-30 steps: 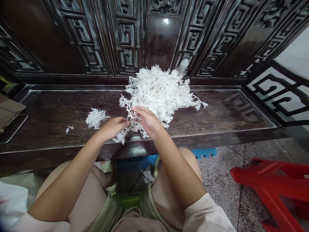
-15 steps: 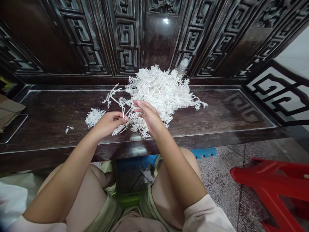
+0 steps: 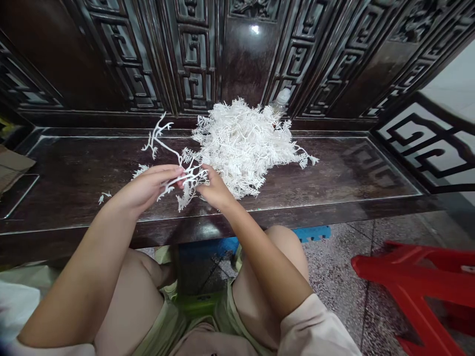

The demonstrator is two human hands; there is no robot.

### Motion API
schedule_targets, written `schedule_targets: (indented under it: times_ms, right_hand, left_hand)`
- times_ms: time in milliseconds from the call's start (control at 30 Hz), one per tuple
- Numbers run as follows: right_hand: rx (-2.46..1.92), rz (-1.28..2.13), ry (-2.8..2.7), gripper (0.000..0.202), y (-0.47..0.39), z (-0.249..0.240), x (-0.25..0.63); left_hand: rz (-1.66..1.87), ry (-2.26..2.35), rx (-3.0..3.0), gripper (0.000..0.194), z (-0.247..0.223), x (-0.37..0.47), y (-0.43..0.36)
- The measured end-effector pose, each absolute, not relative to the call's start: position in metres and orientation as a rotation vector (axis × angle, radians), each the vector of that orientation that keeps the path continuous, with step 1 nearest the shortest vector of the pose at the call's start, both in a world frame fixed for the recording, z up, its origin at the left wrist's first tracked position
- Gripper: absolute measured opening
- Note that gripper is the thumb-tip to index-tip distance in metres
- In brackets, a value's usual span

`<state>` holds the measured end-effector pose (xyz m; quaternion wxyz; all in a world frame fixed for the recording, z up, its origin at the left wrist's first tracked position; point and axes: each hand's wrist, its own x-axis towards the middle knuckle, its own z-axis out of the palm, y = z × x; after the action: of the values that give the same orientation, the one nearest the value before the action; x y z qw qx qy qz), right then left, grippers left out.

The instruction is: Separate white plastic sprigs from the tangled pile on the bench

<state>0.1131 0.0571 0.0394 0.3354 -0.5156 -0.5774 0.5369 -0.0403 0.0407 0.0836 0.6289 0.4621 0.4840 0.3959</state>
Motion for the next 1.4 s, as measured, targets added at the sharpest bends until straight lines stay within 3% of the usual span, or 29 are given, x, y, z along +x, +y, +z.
schedule_targets:
  times_ms: [267,667,933,1033,1100,1233,1400]
  right_hand:
    - [-1.217,1.376,-1.658,0.022,0.058,0.03,0.109]
    - [-1.315,1.339,-1.853,0.02,0.053,0.035,0.107]
    - [-1.121,1.508,-1.515,0.016,0.054,0.045,0.109]
    - [-1.153,1.575,-1.35,0.015,0.053,0.052,0.111]
    - [-1.168,1.581,-1.274,0.016,0.053,0.054,0.113]
    - [-1.201,1.556,-1.152,0.019,0.055,0.053,0.116]
    - [-1.195,1.575,-1.083,0.02,0.057,0.05,0.119]
  left_hand:
    - [0.946,1.013,1.041,0.016,0.085,-0.042,0.04]
    - [1.088,0.845,0.907,0.025,0.097,-0.053,0.039]
    - [1.199,1.039,0.906,0.067,0.092,-0.054,0.045]
    - [1.28,1.192,0.861,0.075,0.08,-0.051,0.049]
    - [1.346,1.354,0.855,0.068,0.073,-0.05,0.052]
    - [1.502,1.644,1.091,0.034,0.069,-0.049,0.052]
    - [0.938,1.581,1.65,0.029,0.074,-0.047,0.045]
